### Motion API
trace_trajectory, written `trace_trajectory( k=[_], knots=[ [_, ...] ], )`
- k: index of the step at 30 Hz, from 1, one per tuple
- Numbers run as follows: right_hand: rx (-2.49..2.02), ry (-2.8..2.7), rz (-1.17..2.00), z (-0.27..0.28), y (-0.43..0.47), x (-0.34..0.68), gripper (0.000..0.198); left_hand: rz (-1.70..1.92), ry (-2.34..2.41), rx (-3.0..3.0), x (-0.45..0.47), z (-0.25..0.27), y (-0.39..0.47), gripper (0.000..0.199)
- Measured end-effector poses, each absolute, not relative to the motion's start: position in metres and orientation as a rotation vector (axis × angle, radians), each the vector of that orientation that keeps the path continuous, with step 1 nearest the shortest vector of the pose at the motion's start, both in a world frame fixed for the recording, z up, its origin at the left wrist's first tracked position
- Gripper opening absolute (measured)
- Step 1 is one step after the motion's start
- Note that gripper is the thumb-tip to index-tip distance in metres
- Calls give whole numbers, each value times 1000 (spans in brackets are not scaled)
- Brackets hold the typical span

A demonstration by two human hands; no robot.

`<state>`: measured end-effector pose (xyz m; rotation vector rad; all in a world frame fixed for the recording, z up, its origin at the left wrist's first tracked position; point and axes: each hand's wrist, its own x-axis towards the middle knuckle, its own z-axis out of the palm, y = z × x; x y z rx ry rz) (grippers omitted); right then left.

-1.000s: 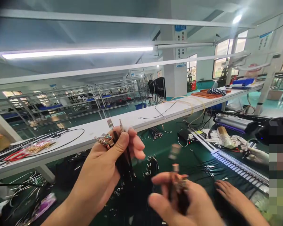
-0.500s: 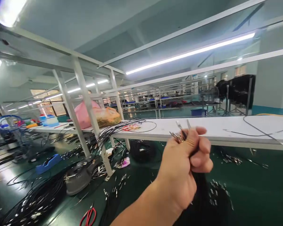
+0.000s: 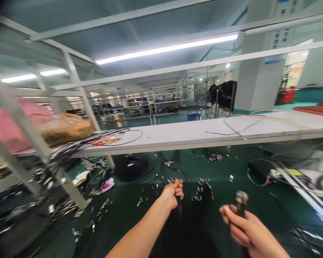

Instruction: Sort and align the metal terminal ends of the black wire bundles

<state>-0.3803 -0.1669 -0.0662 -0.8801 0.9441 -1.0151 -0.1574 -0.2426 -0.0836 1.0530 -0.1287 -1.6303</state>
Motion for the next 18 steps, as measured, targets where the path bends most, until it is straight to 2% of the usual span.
trace_trajectory(
  k=[4, 13, 18],
  knots=[
    [-780, 909, -944, -77, -211, -371, 35, -1611, -176, 1089, -159, -106, -277, 17],
    [-722, 954, -1009, -158, -267, -346, 53, -1574, -370, 1391, -202, -193, -338, 25],
    [-714, 985, -957, -194, -283, -348, 52, -1632, -586, 1516, -224, -232, -345, 29]
  ],
)
